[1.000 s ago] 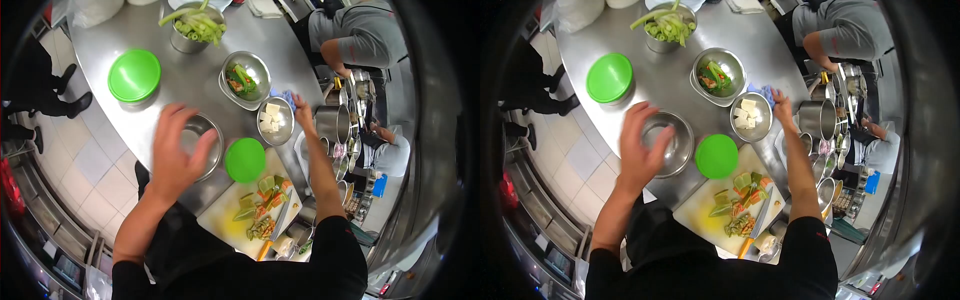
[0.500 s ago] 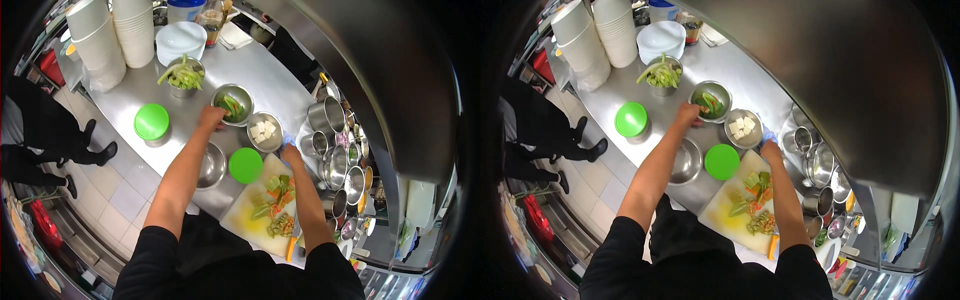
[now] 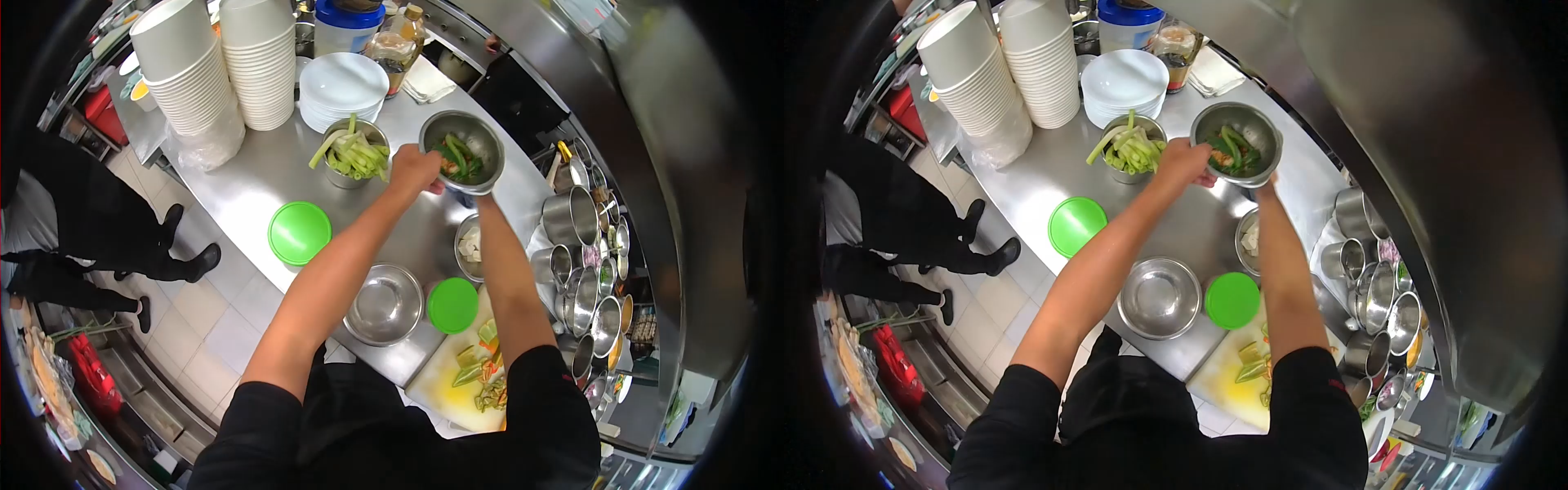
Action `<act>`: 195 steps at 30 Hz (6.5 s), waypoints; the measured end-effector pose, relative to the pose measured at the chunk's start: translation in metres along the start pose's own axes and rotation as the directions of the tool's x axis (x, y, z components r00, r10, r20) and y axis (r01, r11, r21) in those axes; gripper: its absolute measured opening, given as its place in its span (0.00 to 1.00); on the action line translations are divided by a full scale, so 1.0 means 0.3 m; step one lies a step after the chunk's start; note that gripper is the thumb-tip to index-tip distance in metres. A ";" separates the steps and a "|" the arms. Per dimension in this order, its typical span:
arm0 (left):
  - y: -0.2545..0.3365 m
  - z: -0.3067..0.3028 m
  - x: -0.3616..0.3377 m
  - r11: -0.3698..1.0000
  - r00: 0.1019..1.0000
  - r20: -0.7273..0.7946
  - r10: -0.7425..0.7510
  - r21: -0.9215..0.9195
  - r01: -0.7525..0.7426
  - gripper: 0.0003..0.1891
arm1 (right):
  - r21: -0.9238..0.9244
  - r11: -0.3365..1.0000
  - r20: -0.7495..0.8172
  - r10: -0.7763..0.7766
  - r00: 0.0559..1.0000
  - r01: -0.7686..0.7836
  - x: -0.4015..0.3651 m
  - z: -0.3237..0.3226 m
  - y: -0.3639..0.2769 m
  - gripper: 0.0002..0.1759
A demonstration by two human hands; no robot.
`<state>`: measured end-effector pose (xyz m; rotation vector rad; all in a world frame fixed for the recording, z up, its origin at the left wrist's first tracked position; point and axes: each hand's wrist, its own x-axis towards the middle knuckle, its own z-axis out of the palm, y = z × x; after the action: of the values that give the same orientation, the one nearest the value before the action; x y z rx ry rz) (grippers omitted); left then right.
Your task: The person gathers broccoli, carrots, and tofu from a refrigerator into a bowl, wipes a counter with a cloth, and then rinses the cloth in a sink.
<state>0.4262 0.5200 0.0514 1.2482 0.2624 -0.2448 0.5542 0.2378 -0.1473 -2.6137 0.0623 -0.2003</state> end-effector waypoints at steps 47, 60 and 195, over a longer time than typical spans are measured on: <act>-0.306 0.310 0.117 0.971 0.949 0.241 -0.205 0.176 0.165 0.09 | -0.321 0.931 0.452 -0.012 0.892 0.175 -0.692 -0.203 -0.493 0.31; -0.337 -0.239 -0.576 0.173 0.910 0.288 0.297 0.921 -0.348 0.28 | -0.215 0.933 0.489 -0.152 0.859 0.287 -0.678 -0.194 -0.502 0.20; -2.373 3.407 -3.117 0.745 0.813 0.467 0.348 0.388 -0.542 0.40 | -0.087 0.994 -0.116 0.061 0.991 -0.071 -4.009 -2.537 2.716 0.27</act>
<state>-0.6236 -0.6303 0.0194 1.7162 -0.4747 -0.1160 -0.7566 -0.7440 -0.0578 -2.6835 0.2013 -0.3294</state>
